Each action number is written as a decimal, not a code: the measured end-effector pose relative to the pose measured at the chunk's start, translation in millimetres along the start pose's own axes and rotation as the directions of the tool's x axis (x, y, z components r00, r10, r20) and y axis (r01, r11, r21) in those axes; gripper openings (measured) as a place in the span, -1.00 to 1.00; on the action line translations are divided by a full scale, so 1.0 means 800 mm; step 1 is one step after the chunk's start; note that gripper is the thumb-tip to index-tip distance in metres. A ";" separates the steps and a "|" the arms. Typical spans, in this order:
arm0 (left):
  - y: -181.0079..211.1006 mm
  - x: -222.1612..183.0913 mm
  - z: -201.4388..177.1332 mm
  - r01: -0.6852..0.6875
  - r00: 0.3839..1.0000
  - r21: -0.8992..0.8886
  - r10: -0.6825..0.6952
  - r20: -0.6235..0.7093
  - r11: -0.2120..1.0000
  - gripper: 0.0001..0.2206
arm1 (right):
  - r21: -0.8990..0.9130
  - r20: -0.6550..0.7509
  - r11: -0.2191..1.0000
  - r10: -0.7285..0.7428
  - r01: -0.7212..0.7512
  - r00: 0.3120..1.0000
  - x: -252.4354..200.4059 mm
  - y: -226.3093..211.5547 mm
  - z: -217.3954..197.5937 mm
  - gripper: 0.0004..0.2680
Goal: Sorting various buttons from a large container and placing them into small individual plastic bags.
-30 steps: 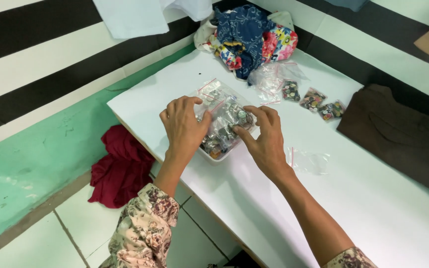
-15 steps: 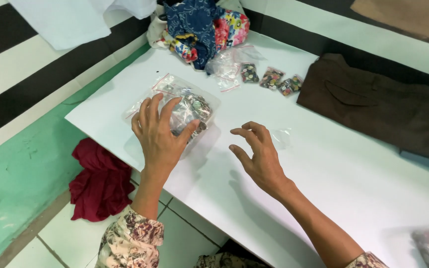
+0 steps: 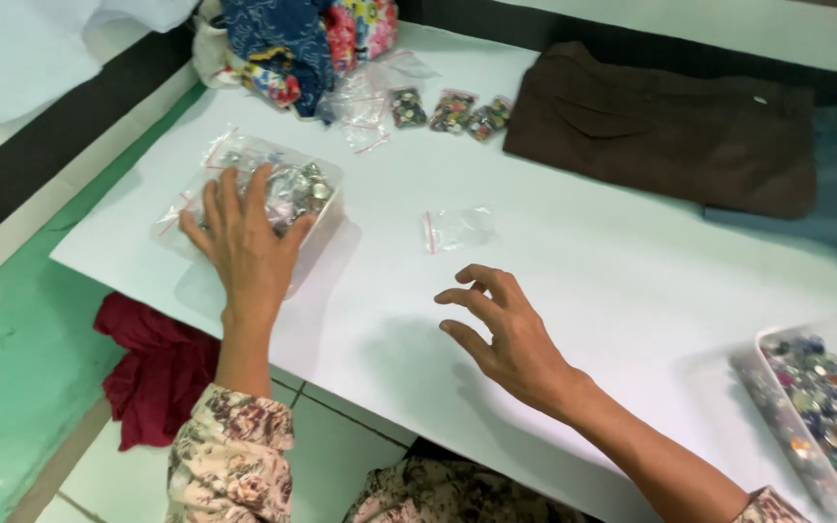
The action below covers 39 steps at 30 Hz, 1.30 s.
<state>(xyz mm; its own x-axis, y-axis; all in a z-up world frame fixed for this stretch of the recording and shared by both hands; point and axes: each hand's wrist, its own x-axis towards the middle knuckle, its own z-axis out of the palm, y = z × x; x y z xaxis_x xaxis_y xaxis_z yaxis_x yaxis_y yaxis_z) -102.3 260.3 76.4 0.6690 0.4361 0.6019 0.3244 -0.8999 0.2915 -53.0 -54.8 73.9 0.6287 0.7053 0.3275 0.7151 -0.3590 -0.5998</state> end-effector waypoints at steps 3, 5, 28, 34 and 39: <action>0.015 -0.008 -0.004 -0.080 0.997 -0.011 0.079 -0.021 0.997 -0.36 | 0.003 -0.043 1.000 -0.029 0.030 0.999 -0.030 0.001 -0.020 -0.82; 0.031 -0.012 0.002 -0.129 0.991 -0.037 0.128 -0.024 0.991 -0.37 | 0.032 -0.053 0.998 -0.046 0.048 0.998 -0.053 0.009 -0.042 -0.82; 0.644 -0.207 0.171 -0.446 -0.018 -0.701 0.778 0.629 0.556 -0.25 | -0.338 -0.017 0.432 0.885 -0.836 0.465 -0.295 0.111 -0.294 -0.47; 0.670 -0.245 0.208 -0.794 -0.036 -0.436 0.683 0.729 0.424 -0.24 | -0.454 0.059 0.388 0.911 -0.802 0.408 -0.271 0.137 -0.284 -0.45; 0.651 -0.222 0.200 -0.474 0.132 -0.769 0.898 0.420 0.429 -0.54 | -0.545 -0.139 0.400 0.824 -0.737 0.550 -0.290 0.184 -0.268 -0.62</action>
<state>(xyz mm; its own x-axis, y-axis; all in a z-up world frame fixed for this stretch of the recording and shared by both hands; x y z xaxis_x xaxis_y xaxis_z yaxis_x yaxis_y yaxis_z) 54.6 -286.1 2.6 0.6602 -0.7505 0.0292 -0.6922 -0.5928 0.4116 -27.9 -402.5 66.3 0.9770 0.0071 -0.2130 -0.0108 -0.9965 -0.0828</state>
